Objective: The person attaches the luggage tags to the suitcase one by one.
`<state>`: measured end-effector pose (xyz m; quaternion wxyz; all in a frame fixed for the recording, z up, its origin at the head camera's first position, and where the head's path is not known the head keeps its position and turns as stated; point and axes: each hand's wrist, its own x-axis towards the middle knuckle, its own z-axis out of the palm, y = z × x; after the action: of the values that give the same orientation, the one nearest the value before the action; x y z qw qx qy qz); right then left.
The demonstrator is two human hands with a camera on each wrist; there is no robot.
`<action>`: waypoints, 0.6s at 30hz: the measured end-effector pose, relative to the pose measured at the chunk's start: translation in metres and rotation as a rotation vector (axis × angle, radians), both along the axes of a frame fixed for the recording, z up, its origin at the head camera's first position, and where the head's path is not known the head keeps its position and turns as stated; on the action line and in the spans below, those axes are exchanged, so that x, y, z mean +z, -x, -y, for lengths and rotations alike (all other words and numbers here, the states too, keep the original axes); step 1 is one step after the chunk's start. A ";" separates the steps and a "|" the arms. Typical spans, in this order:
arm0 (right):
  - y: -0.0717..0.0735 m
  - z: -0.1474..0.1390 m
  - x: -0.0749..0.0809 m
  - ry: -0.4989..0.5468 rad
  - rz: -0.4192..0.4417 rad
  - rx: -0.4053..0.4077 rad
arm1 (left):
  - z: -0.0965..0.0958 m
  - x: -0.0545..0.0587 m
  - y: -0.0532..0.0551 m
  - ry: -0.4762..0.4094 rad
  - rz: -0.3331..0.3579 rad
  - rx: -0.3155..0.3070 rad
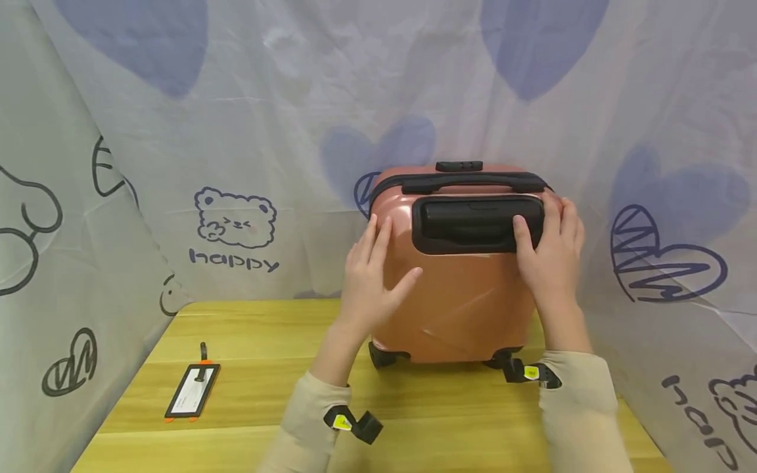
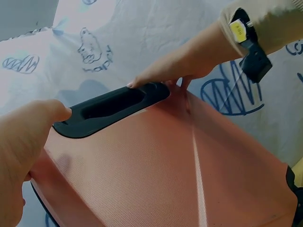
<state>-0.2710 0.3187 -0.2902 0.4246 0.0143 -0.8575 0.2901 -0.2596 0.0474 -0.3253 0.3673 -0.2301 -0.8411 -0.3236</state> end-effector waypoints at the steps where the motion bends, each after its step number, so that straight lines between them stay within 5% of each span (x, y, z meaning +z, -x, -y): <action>1: 0.000 0.004 0.000 -0.004 0.000 -0.006 | 0.003 0.000 0.001 -0.007 -0.001 0.002; 18: -0.003 0.048 -0.002 -0.072 -0.032 -0.027 | 0.040 -0.003 0.003 -0.123 -0.048 0.019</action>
<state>-0.2681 0.2711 -0.2917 0.4412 0.0225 -0.8607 0.2529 -0.2621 0.0076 -0.3283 0.4039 -0.2067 -0.8126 -0.3657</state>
